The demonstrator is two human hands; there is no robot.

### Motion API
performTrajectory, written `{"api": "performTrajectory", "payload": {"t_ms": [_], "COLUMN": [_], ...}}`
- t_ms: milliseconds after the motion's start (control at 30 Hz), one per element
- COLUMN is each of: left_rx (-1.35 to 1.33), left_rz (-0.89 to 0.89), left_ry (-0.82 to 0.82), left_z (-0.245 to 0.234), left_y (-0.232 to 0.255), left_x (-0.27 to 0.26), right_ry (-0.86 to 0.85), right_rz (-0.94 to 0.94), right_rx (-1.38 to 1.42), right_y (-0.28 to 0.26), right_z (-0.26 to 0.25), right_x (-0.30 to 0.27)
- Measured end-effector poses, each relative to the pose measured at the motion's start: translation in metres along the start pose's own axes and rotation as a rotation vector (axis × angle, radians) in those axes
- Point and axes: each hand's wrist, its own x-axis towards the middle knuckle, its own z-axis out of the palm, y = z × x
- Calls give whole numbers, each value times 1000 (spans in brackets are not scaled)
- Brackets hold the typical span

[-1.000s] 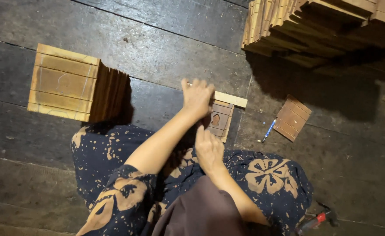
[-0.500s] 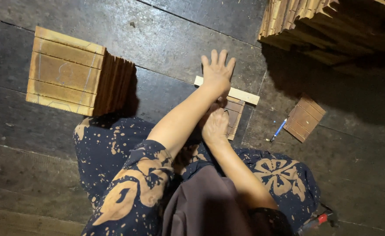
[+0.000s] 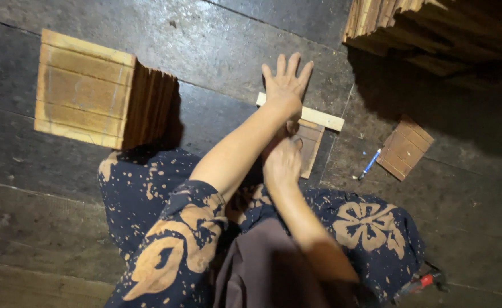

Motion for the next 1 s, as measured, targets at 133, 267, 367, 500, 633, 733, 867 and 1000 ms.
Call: {"api": "performTrajectory", "payload": {"t_ms": [133,267,367,500,633,733,867,1000], "left_rx": [31,15,15,-165,-178,-195,-202,-226], "left_rz": [0,-16,-19,-14,-7,15,23,41], "left_ry": [-27,-10,-23,200,229,203,229,276], "left_z": [-5,-2,2,20,22,21,14,16], "left_y": [3,3,4,8,5,4,4,2], "left_x": [-6,-7,-3,9,11,6,-9,-15], "right_ry": [45,9,91,250,-134,-172,240,-370], "right_rz": [-6,-63,-26,-27,46,20,-39,165], "right_rx": [-541,-270,-253,-83,-170,-298,-204,134], "right_y": [-36,-29,-22,-4,6,3,-20,-36], "right_z": [-58,-68,-81,-34,15,31,-6,-42], "right_x": [-47,-53,-18,28,34,18,-39,-95]}}
